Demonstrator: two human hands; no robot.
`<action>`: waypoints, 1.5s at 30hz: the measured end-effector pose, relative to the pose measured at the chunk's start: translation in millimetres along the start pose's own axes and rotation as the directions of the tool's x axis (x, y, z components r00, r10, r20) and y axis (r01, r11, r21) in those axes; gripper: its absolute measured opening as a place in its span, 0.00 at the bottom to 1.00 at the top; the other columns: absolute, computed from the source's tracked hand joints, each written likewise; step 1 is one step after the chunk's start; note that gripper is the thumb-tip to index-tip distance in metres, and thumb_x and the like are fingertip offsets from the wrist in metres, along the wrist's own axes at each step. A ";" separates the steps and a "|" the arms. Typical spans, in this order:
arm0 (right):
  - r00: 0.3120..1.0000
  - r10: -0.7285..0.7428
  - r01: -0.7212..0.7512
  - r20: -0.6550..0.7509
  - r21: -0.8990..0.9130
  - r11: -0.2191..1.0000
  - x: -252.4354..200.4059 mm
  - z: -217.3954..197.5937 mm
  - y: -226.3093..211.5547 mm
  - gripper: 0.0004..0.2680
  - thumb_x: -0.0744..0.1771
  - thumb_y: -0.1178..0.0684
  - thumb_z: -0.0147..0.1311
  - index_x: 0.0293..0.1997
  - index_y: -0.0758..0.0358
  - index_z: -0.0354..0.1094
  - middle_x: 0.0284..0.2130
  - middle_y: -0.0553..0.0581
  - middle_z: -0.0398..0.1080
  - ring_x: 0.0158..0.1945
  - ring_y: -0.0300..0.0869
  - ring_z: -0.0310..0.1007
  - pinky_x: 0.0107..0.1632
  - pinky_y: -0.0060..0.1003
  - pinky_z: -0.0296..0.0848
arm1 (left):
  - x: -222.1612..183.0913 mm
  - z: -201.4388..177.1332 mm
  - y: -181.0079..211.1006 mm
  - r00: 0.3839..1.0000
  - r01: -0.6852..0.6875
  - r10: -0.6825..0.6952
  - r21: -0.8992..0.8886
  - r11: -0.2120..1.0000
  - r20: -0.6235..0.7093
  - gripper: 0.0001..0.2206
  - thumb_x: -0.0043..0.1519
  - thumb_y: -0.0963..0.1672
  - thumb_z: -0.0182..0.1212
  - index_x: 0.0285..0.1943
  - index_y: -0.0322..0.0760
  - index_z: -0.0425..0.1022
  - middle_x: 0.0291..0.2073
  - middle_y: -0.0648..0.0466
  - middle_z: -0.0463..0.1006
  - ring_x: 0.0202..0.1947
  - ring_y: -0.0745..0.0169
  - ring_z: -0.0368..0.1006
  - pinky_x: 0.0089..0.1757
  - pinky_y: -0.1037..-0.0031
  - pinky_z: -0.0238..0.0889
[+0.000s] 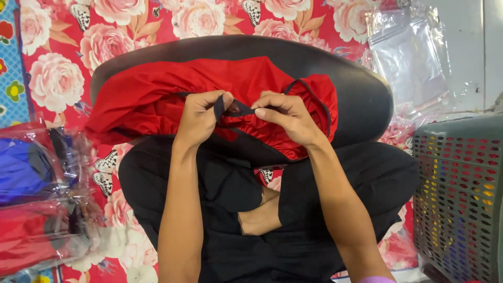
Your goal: Removing a blue cover from a motorcycle seat, folding it, and placing it in a plastic bag, then handling a red cover.
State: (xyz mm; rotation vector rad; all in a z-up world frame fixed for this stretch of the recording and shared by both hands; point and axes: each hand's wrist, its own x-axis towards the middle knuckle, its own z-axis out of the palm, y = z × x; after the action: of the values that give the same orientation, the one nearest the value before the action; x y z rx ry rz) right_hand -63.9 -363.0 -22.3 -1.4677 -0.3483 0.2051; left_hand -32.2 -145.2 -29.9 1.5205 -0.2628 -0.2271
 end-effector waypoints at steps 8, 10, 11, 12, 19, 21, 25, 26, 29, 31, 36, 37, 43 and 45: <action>0.999 -0.048 0.048 -0.011 -0.018 0.999 -0.8 -2.3 -4.3 0.04 0.69 0.63 0.54 0.42 0.72 0.75 0.30 0.54 0.64 0.38 0.36 0.60 0.49 0.32 0.61 | -0.3 -1.8 15.5 0.996 -0.045 0.047 -0.021 0.999 0.073 0.09 0.67 0.39 0.65 0.32 0.34 0.81 0.22 0.56 0.76 0.31 0.74 0.68 0.40 0.79 0.68; 0.989 -0.139 0.123 -0.049 -0.242 0.962 -1.5 -2.8 -11.6 0.05 0.67 0.64 0.59 0.45 0.68 0.76 0.36 0.58 0.70 0.43 0.41 0.68 0.52 0.34 0.58 | -3.9 0.5 40.0 0.982 -0.133 0.111 0.141 0.981 0.150 0.12 0.53 0.40 0.77 0.44 0.33 0.84 0.28 0.48 0.81 0.34 0.65 0.74 0.43 0.72 0.68; 0.988 -0.145 0.127 -0.057 -0.240 0.962 -1.3 -4.9 -10.9 0.05 0.67 0.64 0.59 0.45 0.68 0.76 0.36 0.58 0.70 0.43 0.41 0.68 0.52 0.34 0.58 | -3.2 -0.1 33.8 0.981 -0.136 0.112 0.146 0.980 0.158 0.12 0.53 0.40 0.77 0.44 0.33 0.84 0.28 0.48 0.81 0.34 0.65 0.74 0.43 0.72 0.68; 0.976 -0.197 0.155 -0.095 -0.334 0.930 -1.1 -7.2 -9.9 0.05 0.66 0.64 0.62 0.45 0.66 0.77 0.36 0.57 0.71 0.43 0.42 0.69 0.52 0.33 0.60 | -2.4 -0.7 27.3 0.966 -0.247 0.222 0.221 0.943 0.132 0.09 0.54 0.38 0.76 0.41 0.35 0.85 0.29 0.51 0.82 0.34 0.62 0.77 0.41 0.72 0.69; 0.722 -0.690 0.240 -0.050 -0.918 0.317 0.7 -0.1 -3.0 0.03 0.65 0.62 0.66 0.34 0.63 0.75 0.31 0.54 0.66 0.30 0.45 0.63 0.41 0.39 0.63 | 2.0 7.9 26.8 0.710 -0.527 0.702 0.705 0.474 0.059 0.09 0.56 0.33 0.71 0.36 0.38 0.85 0.33 0.57 0.82 0.28 0.58 0.74 0.32 0.73 0.73; 0.669 -0.743 0.239 -0.028 -0.938 0.251 1.0 -0.3 10.9 0.05 0.65 0.64 0.65 0.32 0.63 0.73 0.27 0.53 0.64 0.27 0.44 0.61 0.36 0.38 0.63 | 3.9 9.3 20.2 0.630 -0.534 0.776 0.743 0.404 0.031 0.09 0.54 0.33 0.73 0.35 0.39 0.85 0.32 0.58 0.81 0.26 0.62 0.71 0.29 0.76 0.70; 0.553 -0.833 0.243 -0.025 -0.951 0.190 -2.2 -1.6 48.5 0.05 0.65 0.64 0.63 0.32 0.60 0.70 0.21 0.50 0.63 0.19 0.40 0.58 0.24 0.33 0.64 | 4.9 10.2 16.3 0.502 -0.547 0.864 0.763 0.345 -0.031 0.09 0.52 0.33 0.74 0.31 0.39 0.84 0.29 0.57 0.81 0.23 0.65 0.70 0.26 0.79 0.69; 0.549 -0.835 0.243 -0.029 -0.951 0.193 -2.3 -0.2 53.2 0.05 0.65 0.64 0.63 0.32 0.60 0.70 0.21 0.50 0.63 0.19 0.40 0.58 0.24 0.33 0.64 | 3.5 10.1 18.7 0.501 -0.548 0.865 0.764 0.340 -0.025 0.09 0.52 0.33 0.74 0.31 0.39 0.84 0.29 0.57 0.81 0.23 0.65 0.70 0.26 0.79 0.69; 0.510 -0.859 0.236 -0.052 -0.951 0.198 -2.9 -1.0 58.7 0.05 0.64 0.64 0.62 0.32 0.61 0.69 0.20 0.50 0.64 0.16 0.39 0.58 0.21 0.32 0.63 | 2.7 13.7 25.6 0.581 -0.562 0.814 0.710 0.425 -0.028 0.10 0.51 0.34 0.75 0.32 0.40 0.84 0.30 0.59 0.81 0.27 0.63 0.72 0.29 0.77 0.68; 0.466 -0.884 0.285 -0.026 -0.942 0.178 -1.8 -0.5 53.9 0.05 0.64 0.66 0.59 0.31 0.64 0.68 0.19 0.53 0.63 0.14 0.42 0.58 0.20 0.33 0.63 | -1.4 14.9 30.5 0.692 -0.555 0.721 0.623 0.552 -0.023 0.12 0.50 0.37 0.69 0.41 0.42 0.83 0.34 0.60 0.81 0.31 0.60 0.68 0.36 0.75 0.64; 0.406 -0.913 0.323 -0.029 -0.930 0.173 3.4 6.8 35.2 0.05 0.64 0.68 0.59 0.29 0.65 0.69 0.18 0.53 0.63 0.14 0.41 0.57 0.19 0.33 0.62 | -0.9 30.4 33.7 0.673 -0.602 0.738 0.621 0.502 0.055 0.14 0.49 0.39 0.74 0.44 0.38 0.83 0.36 0.53 0.79 0.35 0.53 0.70 0.40 0.68 0.67; 0.379 -0.924 0.336 -0.041 -0.925 0.178 5.3 9.7 29.8 0.06 0.63 0.69 0.59 0.28 0.65 0.69 0.17 0.53 0.63 0.13 0.41 0.55 0.19 0.32 0.61 | 0.9 34.1 32.2 0.617 -0.614 0.783 0.668 0.420 0.076 0.12 0.50 0.37 0.74 0.42 0.39 0.84 0.34 0.54 0.79 0.32 0.55 0.70 0.38 0.69 0.68; 0.532 -0.845 0.213 -0.055 -0.957 0.197 4.4 12.3 7.0 0.05 0.66 0.62 0.61 0.30 0.62 0.73 0.25 0.53 0.68 0.21 0.44 0.63 0.26 0.34 0.66 | 3.9 29.7 21.6 0.474 -0.567 0.880 0.774 0.280 0.028 0.11 0.49 0.33 0.73 0.37 0.37 0.87 0.29 0.53 0.80 0.26 0.61 0.71 0.32 0.73 0.70; 0.541 -0.838 0.176 -0.070 -0.965 0.194 6.5 6.8 7.7 0.05 0.67 0.62 0.60 0.31 0.61 0.72 0.29 0.54 0.69 0.24 0.45 0.64 0.28 0.36 0.67 | 5.0 25.4 20.9 0.463 -0.559 0.886 0.786 0.265 0.031 0.10 0.50 0.34 0.74 0.37 0.37 0.88 0.29 0.52 0.81 0.26 0.61 0.72 0.32 0.73 0.70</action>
State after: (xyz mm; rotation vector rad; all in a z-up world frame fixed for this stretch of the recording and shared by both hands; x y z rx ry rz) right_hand -59.7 -353.7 -28.8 -2.2374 -0.4641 -1.3313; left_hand -35.6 -170.0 -8.1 1.9668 -0.7762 1.1591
